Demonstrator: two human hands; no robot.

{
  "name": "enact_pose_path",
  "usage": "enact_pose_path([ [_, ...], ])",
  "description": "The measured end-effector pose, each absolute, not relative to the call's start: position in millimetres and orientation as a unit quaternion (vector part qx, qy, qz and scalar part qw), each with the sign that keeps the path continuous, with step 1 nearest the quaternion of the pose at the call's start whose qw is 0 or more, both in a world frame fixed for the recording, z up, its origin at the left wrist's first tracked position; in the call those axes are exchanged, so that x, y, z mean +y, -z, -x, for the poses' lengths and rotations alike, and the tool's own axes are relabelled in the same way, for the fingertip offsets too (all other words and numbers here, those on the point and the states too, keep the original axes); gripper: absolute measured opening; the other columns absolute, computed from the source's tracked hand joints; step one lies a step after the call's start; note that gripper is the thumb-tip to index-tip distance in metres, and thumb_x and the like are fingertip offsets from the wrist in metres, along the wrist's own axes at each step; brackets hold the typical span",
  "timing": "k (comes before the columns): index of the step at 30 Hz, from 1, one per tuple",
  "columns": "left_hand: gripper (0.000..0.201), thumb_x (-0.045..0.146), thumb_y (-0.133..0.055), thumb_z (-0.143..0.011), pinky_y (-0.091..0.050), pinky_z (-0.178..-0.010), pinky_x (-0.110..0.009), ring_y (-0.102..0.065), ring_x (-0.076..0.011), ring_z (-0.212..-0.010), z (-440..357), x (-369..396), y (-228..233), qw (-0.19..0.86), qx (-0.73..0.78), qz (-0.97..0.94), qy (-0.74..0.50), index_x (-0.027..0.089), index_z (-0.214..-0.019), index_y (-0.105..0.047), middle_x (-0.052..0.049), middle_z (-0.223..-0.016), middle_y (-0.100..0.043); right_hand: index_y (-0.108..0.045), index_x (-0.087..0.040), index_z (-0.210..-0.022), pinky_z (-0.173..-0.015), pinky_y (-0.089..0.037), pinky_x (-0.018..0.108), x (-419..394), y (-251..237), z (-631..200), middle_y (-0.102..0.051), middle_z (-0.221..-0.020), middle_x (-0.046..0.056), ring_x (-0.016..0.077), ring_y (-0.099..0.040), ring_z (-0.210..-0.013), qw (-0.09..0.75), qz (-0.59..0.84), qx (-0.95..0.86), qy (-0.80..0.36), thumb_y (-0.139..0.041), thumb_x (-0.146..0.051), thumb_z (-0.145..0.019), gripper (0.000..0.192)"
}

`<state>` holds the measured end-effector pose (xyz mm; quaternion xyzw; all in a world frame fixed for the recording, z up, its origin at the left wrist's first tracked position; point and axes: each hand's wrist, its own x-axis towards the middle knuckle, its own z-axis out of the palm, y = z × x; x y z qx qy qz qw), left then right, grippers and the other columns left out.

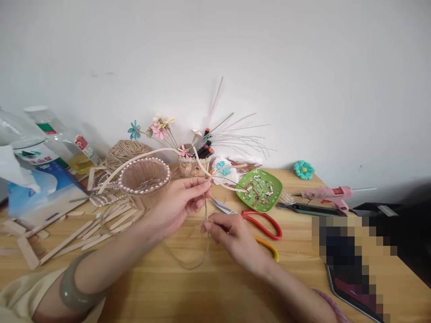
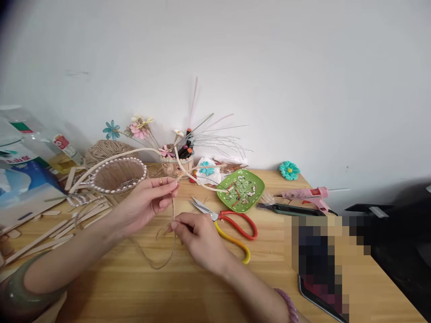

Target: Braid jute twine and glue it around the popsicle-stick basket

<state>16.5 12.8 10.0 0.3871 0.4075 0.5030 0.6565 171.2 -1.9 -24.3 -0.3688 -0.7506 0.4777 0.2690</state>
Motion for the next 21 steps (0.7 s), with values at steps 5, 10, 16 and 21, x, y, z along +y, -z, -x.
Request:
enact_pose_path([
  [5,0.012,0.016,-0.063,-0.074,-0.027,-0.037,-0.01,-0.039,0.0007,-0.038,-18.5,11.4,-10.3,0.626,0.383,-0.36,-0.576,0.012,-0.064,-0.058,0.004,-0.055,-0.055,-0.053,-0.015,-0.065,-0.046,-0.025,0.021,-5.5,25.4,-167.2,-0.038,-0.051,-0.005,0.0081,-0.034,-0.049,0.308,0.334,-0.689,-0.565,-0.046,-0.038,-0.086,0.032],
  [10,0.008,0.01,-0.061,-0.073,-0.034,-0.04,-0.008,-0.043,0.0003,-0.039,-20.8,10.2,-9.0,0.585,0.384,-0.316,-0.641,0.011,-0.065,-0.059,0.002,-0.055,-0.06,-0.05,-0.016,-0.062,-0.047,-0.025,0.022,-9.8,24.6,-165.3,-0.039,-0.052,-0.005,0.0082,-0.034,-0.05,0.324,0.319,-0.67,-0.587,-0.046,-0.044,-0.086,0.037],
  [16,0.006,0.011,-0.062,-0.074,-0.04,-0.042,-0.007,-0.048,-0.0003,-0.044,-7.2,23.3,-13.4,0.634,0.41,-0.318,-0.573,0.007,-0.07,-0.064,0.0,-0.06,-0.06,-0.052,-0.016,-0.064,-0.048,-0.023,0.023,-3.9,31.9,-166.8,-0.038,-0.054,-0.005,0.0086,-0.033,-0.051,0.307,0.326,-0.615,-0.649,-0.052,-0.048,-0.081,0.036],
  [21,0.014,0.005,-0.053,-0.081,-0.039,-0.037,-0.005,-0.047,0.0006,-0.041,9.8,35.2,-28.5,0.615,0.401,-0.283,-0.617,0.004,-0.084,-0.067,0.001,-0.059,-0.058,-0.052,-0.016,-0.063,-0.049,-0.023,0.023,-4.0,31.0,-164.6,-0.04,-0.055,-0.004,0.0089,-0.034,-0.052,0.258,0.309,-0.588,-0.702,-0.055,-0.052,-0.076,0.039],
])
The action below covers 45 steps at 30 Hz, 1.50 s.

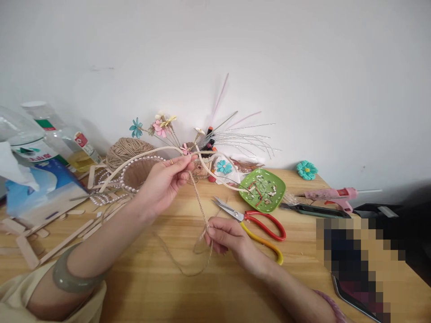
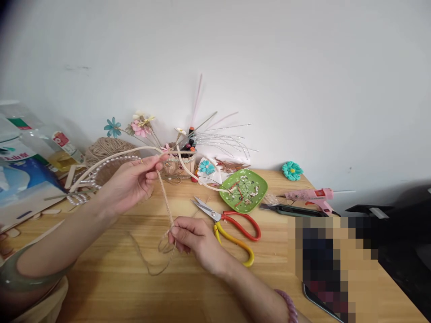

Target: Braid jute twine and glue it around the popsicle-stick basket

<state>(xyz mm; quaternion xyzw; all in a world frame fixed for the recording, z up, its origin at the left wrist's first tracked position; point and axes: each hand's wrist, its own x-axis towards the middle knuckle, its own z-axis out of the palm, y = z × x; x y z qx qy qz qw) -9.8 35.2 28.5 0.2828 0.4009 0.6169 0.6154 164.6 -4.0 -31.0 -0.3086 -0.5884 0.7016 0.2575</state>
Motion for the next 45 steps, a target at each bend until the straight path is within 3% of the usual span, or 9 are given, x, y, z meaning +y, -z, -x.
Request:
enact_pose_path([
  [9,0.019,0.004,-0.046,-0.085,-0.039,-0.036,-0.006,-0.046,0.0,-0.04,28.2,40.0,-44.5,0.574,0.382,-0.274,-0.671,0.004,-0.082,-0.065,0.001,-0.056,-0.055,-0.051,-0.015,-0.064,-0.051,-0.027,0.022,-14.4,30.0,-160.1,-0.045,-0.061,-0.003,0.0087,-0.04,-0.055,0.208,0.272,-0.59,-0.731,-0.052,-0.05,-0.081,0.038],
  [17,0.02,0.0,-0.053,-0.075,-0.035,-0.038,-0.004,-0.044,0.0009,-0.041,34.6,59.0,-24.1,0.493,0.428,-0.304,-0.694,0.009,-0.063,-0.065,0.001,-0.057,-0.059,-0.049,-0.017,-0.064,-0.056,-0.031,0.023,-23.5,32.9,-148.9,-0.043,-0.06,-0.003,0.0099,-0.04,-0.058,0.213,0.286,-0.704,-0.615,-0.039,-0.047,-0.089,0.04],
  [20,0.009,0.012,-0.062,-0.073,-0.04,-0.041,-0.012,-0.05,-0.0039,-0.043,38.9,55.0,-29.2,0.471,0.478,-0.414,-0.614,0.01,-0.076,-0.069,-0.002,-0.061,-0.065,-0.051,-0.016,-0.066,-0.055,-0.031,0.023,-20.3,33.8,-151.9,-0.044,-0.061,-0.002,0.0101,-0.04,-0.058,0.222,0.311,-0.689,-0.616,-0.042,-0.046,-0.088,0.038],
  [22,0.016,0.023,-0.063,-0.073,-0.04,-0.041,-0.017,-0.053,-0.0086,-0.042,39.4,44.7,-34.7,0.422,0.547,-0.527,-0.495,0.014,-0.084,-0.07,-0.001,-0.06,-0.066,-0.053,-0.016,-0.067,-0.053,-0.029,0.023,-15.8,34.3,-155.6,-0.043,-0.06,-0.003,0.0096,-0.037,-0.056,0.248,0.329,-0.663,-0.625,-0.046,-0.044,-0.086,0.034],
  [25,0.023,0.036,-0.061,-0.073,-0.031,-0.037,-0.02,-0.047,-0.0112,-0.035,32.1,22.0,-38.1,0.358,0.59,-0.66,-0.296,0.018,-0.061,-0.068,0.003,-0.036,-0.053,-0.054,-0.016,-0.069,-0.05,-0.025,0.023,-9.0,35.6,-161.0,-0.04,-0.058,-0.004,0.009,-0.032,-0.053,0.297,0.348,-0.627,-0.63,-0.047,-0.041,-0.085,0.031],
  [28,0.022,0.04,-0.059,-0.073,-0.033,-0.038,-0.019,-0.049,-0.0119,-0.037,17.0,3.4,-31.7,0.468,0.539,-0.68,-0.166,0.021,-0.069,-0.069,0.004,-0.043,-0.056,-0.05,-0.016,-0.066,-0.049,-0.022,0.023,-4.5,37.1,-165.0,-0.036,-0.058,-0.004,0.0087,-0.028,-0.053,0.312,0.345,-0.619,-0.633,-0.048,-0.042,-0.085,0.032],
  [32,0.015,0.029,-0.056,-0.073,-0.042,-0.047,-0.02,-0.055,-0.0118,-0.046,1.3,-1.1,-17.9,0.563,0.494,-0.643,-0.161,0.019,-0.076,-0.067,0.001,-0.061,-0.062,-0.047,-0.016,-0.065,-0.049,-0.022,0.023,-1.3,36.6,-168.1,-0.035,-0.06,-0.004,0.0088,-0.028,-0.056,0.309,0.326,-0.63,-0.634,-0.048,-0.043,-0.085,0.033],
  [39,0.02,0.022,-0.052,-0.073,-0.044,-0.055,-0.022,-0.056,-0.0135,-0.054,-0.1,6.4,-19.5,0.541,0.496,-0.66,-0.16,0.019,-0.055,-0.061,0.001,-0.053,-0.057,-0.052,-0.015,-0.067,-0.051,-0.025,0.022,3.0,30.9,-173.0,-0.04,-0.06,-0.004,0.009,-0.033,-0.056,0.278,0.344,-0.654,-0.614,-0.046,-0.035,-0.085,0.027],
  [45,0.015,0.022,-0.054,-0.069,-0.041,-0.049,-0.021,-0.054,-0.0129,-0.049,1.5,6.1,-17.6,0.508,0.539,-0.655,-0.151,0.018,-0.061,-0.067,0.002,-0.05,-0.057,-0.05,-0.016,-0.06,-0.05,-0.026,0.022,4.4,27.1,-173.7,-0.038,-0.055,-0.005,0.009,-0.034,-0.053,0.256,0.373,-0.683,-0.573,-0.046,-0.027,-0.082,0.025],
])
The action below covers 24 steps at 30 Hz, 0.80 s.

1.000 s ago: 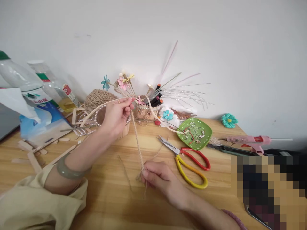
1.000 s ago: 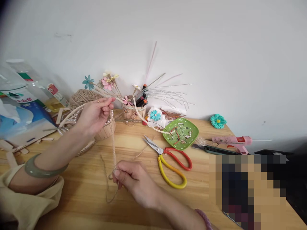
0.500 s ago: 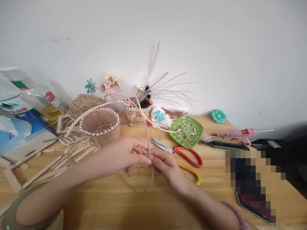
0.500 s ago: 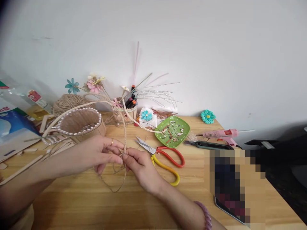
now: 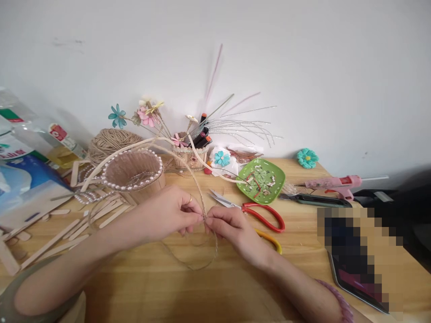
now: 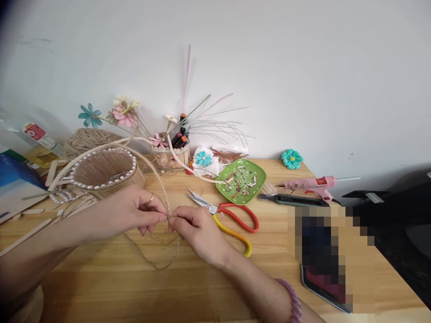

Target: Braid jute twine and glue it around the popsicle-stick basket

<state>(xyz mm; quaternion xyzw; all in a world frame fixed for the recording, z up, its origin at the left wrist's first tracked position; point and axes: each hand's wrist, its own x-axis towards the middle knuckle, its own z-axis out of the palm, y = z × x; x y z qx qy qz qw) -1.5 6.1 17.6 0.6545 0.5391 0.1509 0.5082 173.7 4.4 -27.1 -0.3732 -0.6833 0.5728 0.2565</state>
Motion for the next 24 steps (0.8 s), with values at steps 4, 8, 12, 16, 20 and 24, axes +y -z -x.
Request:
enact_pose_path([
  [4,0.013,0.023,-0.056,-0.068,-0.037,-0.046,-0.02,-0.048,-0.0106,-0.047,0.0,9.0,-13.1,0.508,0.545,-0.648,-0.157,0.018,-0.06,-0.065,0.004,-0.049,-0.053,-0.055,-0.016,-0.061,-0.05,-0.025,0.022,4.7,25.9,-173.8,-0.038,-0.053,-0.005,0.0092,-0.033,-0.052,0.261,0.397,-0.704,-0.527,-0.045,-0.025,-0.082,0.024],
  [8,0.016,0.026,-0.057,-0.069,-0.034,-0.045,-0.019,-0.043,-0.0087,-0.045,-2.2,12.3,-9.8,0.509,0.552,-0.631,-0.195,0.017,-0.058,-0.062,0.005,-0.047,-0.05,-0.057,-0.016,-0.062,-0.049,-0.025,0.022,4.6,25.7,-173.9,-0.04,-0.052,-0.004,0.0093,-0.033,-0.052,0.266,0.412,-0.753,-0.439,-0.045,-0.027,-0.084,0.028],
  [12,0.015,0.029,-0.058,-0.069,-0.031,-0.044,-0.019,-0.043,-0.0086,-0.046,-6.1,12.1,-6.9,0.486,0.574,-0.62,-0.224,0.016,-0.061,-0.06,0.005,-0.049,-0.052,-0.057,-0.017,-0.065,-0.048,-0.023,0.022,5.5,24.9,-176.9,-0.046,-0.053,-0.003,0.0096,-0.036,-0.049,0.261,0.446,-0.796,-0.317,-0.046,-0.029,-0.086,0.027],
  [16,0.014,0.028,-0.055,-0.072,-0.031,-0.042,-0.02,-0.04,-0.0077,-0.043,-11.5,11.8,0.2,0.477,0.586,-0.6,-0.263,0.016,-0.065,-0.056,0.003,-0.055,-0.059,-0.061,-0.018,-0.076,-0.049,-0.023,0.024,6.5,20.3,-183.7,-0.062,-0.064,0.003,0.0124,-0.05,-0.052,0.247,0.49,-0.819,-0.168,-0.044,-0.032,-0.088,0.025],
  [20,0.017,0.032,-0.05,-0.077,-0.031,-0.041,-0.021,-0.038,-0.0064,-0.04,-16.7,11.8,9.8,0.449,0.596,-0.573,-0.34,0.017,-0.071,-0.054,0.0,-0.068,-0.065,-0.06,-0.017,-0.073,-0.047,-0.024,0.023,1.6,16.0,-184.3,-0.064,-0.061,0.004,0.014,-0.054,-0.05,0.261,0.51,-0.812,-0.111,-0.042,-0.03,-0.089,0.027],
  [24,0.018,0.033,-0.052,-0.078,-0.028,-0.04,-0.02,-0.037,-0.0041,-0.038,-21.8,7.6,11.4,0.462,0.58,-0.531,-0.41,0.016,-0.071,-0.054,0.001,-0.068,-0.062,-0.061,-0.018,-0.083,-0.05,-0.032,0.02,-7.3,20.3,-176.9,-0.066,-0.066,0.002,0.013,-0.057,-0.053,0.271,0.449,-0.827,-0.202,-0.043,-0.019,-0.087,0.018],
])
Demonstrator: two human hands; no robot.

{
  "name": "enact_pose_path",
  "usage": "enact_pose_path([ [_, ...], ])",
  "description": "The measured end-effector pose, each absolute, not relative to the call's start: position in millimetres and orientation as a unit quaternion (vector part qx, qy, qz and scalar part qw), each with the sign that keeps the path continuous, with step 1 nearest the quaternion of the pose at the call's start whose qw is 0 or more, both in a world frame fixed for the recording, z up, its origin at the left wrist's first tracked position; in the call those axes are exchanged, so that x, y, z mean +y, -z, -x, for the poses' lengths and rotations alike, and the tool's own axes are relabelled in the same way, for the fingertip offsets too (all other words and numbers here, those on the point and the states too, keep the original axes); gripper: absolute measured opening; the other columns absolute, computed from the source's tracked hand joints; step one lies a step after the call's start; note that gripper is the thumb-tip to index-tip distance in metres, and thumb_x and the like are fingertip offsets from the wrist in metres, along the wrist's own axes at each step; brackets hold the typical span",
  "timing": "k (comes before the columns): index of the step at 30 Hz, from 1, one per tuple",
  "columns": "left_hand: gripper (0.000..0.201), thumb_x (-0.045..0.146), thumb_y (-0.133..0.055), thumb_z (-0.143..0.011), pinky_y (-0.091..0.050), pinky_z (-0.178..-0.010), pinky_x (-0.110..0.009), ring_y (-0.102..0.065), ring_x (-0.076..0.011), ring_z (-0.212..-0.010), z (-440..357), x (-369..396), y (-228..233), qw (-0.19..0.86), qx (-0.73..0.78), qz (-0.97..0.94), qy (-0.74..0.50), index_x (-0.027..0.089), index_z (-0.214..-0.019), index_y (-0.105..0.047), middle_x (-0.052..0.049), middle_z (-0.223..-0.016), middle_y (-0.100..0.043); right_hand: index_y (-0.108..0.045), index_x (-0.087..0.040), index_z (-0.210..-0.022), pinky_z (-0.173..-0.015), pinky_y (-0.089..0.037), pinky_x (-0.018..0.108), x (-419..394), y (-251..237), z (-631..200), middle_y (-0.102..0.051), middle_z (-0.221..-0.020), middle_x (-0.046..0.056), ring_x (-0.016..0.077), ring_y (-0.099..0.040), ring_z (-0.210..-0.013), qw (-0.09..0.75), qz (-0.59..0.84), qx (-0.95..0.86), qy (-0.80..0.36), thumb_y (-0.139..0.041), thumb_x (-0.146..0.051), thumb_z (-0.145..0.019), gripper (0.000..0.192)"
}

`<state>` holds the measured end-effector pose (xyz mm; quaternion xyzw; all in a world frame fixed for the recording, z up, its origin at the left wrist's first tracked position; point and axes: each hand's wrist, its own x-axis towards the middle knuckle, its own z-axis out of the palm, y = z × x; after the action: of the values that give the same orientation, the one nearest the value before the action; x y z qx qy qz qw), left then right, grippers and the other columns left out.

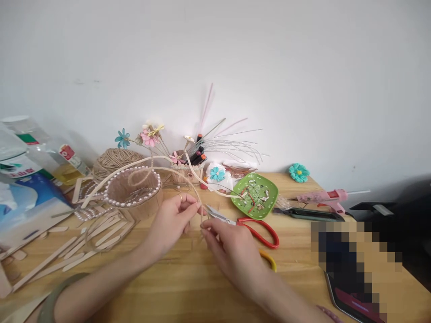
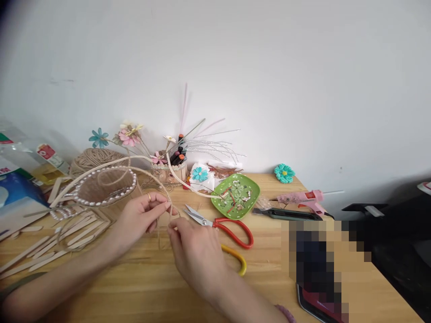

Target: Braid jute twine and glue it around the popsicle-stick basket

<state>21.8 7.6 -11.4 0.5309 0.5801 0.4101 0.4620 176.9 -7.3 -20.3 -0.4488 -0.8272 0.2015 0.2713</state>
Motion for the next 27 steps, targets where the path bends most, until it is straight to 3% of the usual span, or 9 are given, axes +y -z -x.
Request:
enact_pose_path([
  [3,0.017,0.032,-0.054,-0.076,-0.023,-0.039,-0.018,-0.033,-0.0022,-0.038,-23.9,3.6,6.7,0.538,0.532,-0.47,-0.455,0.016,-0.07,-0.052,0.004,-0.066,-0.058,-0.063,-0.018,-0.085,-0.051,-0.033,0.021,-8.3,23.1,-175.7,-0.066,-0.07,0.004,0.0137,-0.058,-0.058,0.263,0.408,-0.852,-0.195,-0.042,-0.018,-0.087,0.021],
  [6,0.016,0.031,-0.058,-0.074,-0.02,-0.04,-0.017,-0.031,-0.003,-0.041,-24.7,2.0,2.7,0.568,0.506,-0.448,-0.47,0.017,-0.069,-0.051,0.008,-0.057,-0.047,-0.063,-0.017,-0.071,-0.051,-0.032,0.022,-1.9,18.5,-181.0,-0.061,-0.062,0.002,0.0122,-0.051,-0.054,0.302,0.416,-0.83,-0.217,-0.046,-0.029,-0.087,0.027],
  [10,0.018,0.032,-0.06,-0.072,-0.021,-0.041,-0.018,-0.031,-0.0045,-0.044,-27.3,1.5,2.7,0.571,0.514,-0.495,-0.406,0.016,-0.067,-0.054,0.008,-0.053,-0.044,-0.058,-0.016,-0.066,-0.056,-0.034,0.023,10.2,7.6,-187.8,-0.054,-0.062,0.001,0.0118,-0.046,-0.06,0.421,0.461,-0.679,-0.386,-0.048,-0.041,-0.085,0.033],
  [13,0.019,0.033,-0.06,-0.071,-0.021,-0.042,-0.02,-0.032,-0.0058,-0.044,-29.9,-0.3,4.7,0.587,0.514,-0.527,-0.338,0.016,-0.064,-0.055,0.007,-0.05,-0.046,-0.059,-0.015,-0.07,-0.058,-0.035,0.022,14.7,6.0,-187.2,-0.054,-0.067,0.0,0.011,-0.044,-0.062,0.436,0.414,-0.592,-0.536,-0.062,-0.04,-0.074,0.026],
  [18,0.021,0.036,-0.06,-0.071,-0.026,-0.046,-0.021,-0.037,-0.0073,-0.048,-28.7,-1.4,5.2,0.581,0.506,-0.533,-0.35,0.016,-0.063,-0.057,0.005,-0.056,-0.053,-0.057,-0.016,-0.069,-0.043,-0.019,0.02,14.7,16.2,-181.3,-0.034,-0.047,-0.008,0.0058,-0.024,-0.045,0.5,0.356,-0.451,-0.648,-0.065,-0.038,-0.073,0.024],
  [21,0.02,0.034,-0.058,-0.072,-0.026,-0.046,-0.021,-0.037,-0.0074,-0.048,-26.8,1.3,5.6,0.556,0.524,-0.541,-0.351,0.016,-0.063,-0.058,0.005,-0.056,-0.054,-0.059,-0.015,-0.074,-0.04,-0.021,0.017,14.9,22.0,-179.3,-0.044,-0.053,-0.005,0.0047,-0.031,-0.044,0.494,0.361,-0.404,-0.68,-0.063,-0.042,-0.074,0.027],
  [24,0.021,0.034,-0.056,-0.071,-0.025,-0.045,-0.021,-0.033,-0.0072,-0.045,-25.9,4.2,6.5,0.533,0.546,-0.55,-0.341,0.017,-0.06,-0.057,0.006,-0.053,-0.05,-0.06,-0.015,-0.078,-0.035,-0.026,0.015,14.9,22.3,-179.4,-0.056,-0.069,0.0,0.0038,-0.044,-0.042,0.428,0.368,-0.41,-0.716,-0.057,-0.049,-0.077,0.035],
  [27,0.02,0.034,-0.057,-0.067,-0.025,-0.044,-0.022,-0.034,-0.0078,-0.045,-26.5,5.5,5.9,0.508,0.564,-0.555,-0.34,0.017,-0.058,-0.057,0.006,-0.049,-0.047,-0.06,-0.015,-0.081,-0.036,-0.037,0.015,13.7,18.8,-180.0,-0.059,-0.069,0.001,0.0063,-0.054,-0.041,0.368,0.372,-0.47,-0.711,-0.055,-0.049,-0.078,0.035],
])
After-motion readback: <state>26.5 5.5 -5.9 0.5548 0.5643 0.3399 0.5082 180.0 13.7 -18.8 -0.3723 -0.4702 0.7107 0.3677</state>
